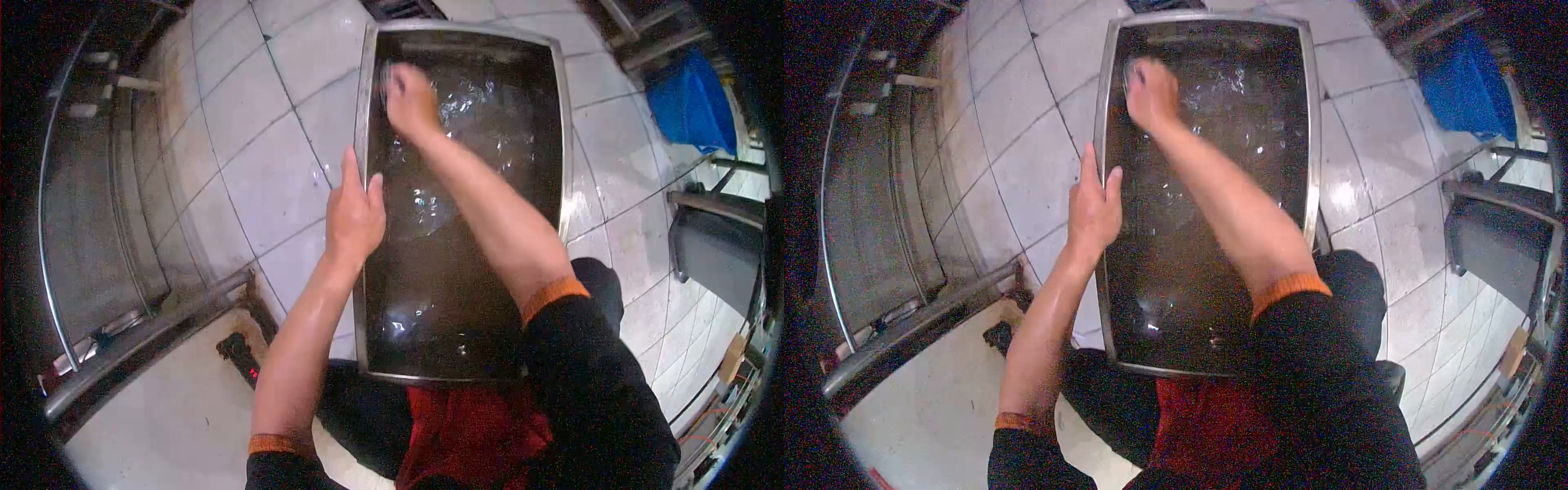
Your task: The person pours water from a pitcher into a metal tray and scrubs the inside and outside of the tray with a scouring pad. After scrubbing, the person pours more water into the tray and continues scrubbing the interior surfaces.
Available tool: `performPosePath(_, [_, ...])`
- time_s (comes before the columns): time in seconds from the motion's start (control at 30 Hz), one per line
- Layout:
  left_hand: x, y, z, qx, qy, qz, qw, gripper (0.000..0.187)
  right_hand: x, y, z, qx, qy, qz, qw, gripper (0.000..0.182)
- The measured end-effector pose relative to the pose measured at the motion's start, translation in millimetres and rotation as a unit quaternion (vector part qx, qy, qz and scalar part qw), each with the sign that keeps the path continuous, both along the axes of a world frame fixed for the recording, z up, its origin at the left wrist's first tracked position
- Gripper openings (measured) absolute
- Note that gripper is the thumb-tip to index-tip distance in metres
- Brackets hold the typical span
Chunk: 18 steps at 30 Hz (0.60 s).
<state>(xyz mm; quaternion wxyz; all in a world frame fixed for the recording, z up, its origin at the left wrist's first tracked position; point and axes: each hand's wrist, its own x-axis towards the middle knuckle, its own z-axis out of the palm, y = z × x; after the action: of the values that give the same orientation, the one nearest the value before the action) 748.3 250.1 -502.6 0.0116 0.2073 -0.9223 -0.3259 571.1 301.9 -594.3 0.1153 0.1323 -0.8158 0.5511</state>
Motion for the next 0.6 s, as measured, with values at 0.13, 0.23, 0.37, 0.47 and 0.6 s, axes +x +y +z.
performPosePath(0.13, [0.2, -0.4, 1.3, 0.006, 0.0, -0.003, 1.0, 0.056, -17.6, -11.0, -0.9, 0.006, 0.008, -0.024, 1.0, 0.015])
performPosePath(0.23, [-4.0, 0.0, 0.9, 0.014, 0.017, -0.004, 1.0, 0.056, -17.2, -4.3, 9.0, 0.017, -0.016, -0.001, 1.0, 0.016])
performPosePath(0.37, [-1.5, -0.9, -3.8, -0.002, 0.037, -0.016, 0.999, 0.056, -19.6, -2.5, -3.9, 0.05, -0.008, -0.009, 0.999, 0.019])
performPosePath(0.47, [-4.4, -0.5, -1.4, 0.023, 0.039, -0.01, 0.999, 0.055, -14.6, -2.9, 23.5, -0.033, 0.021, 0.012, 0.999, 0.017])
performPosePath(0.6, [1.9, -1.8, -5.1, 0.004, 0.02, 0.002, 1.0, 0.055, -24.6, -12.8, 14.7, -0.059, 0.044, -0.024, 0.997, 0.017])
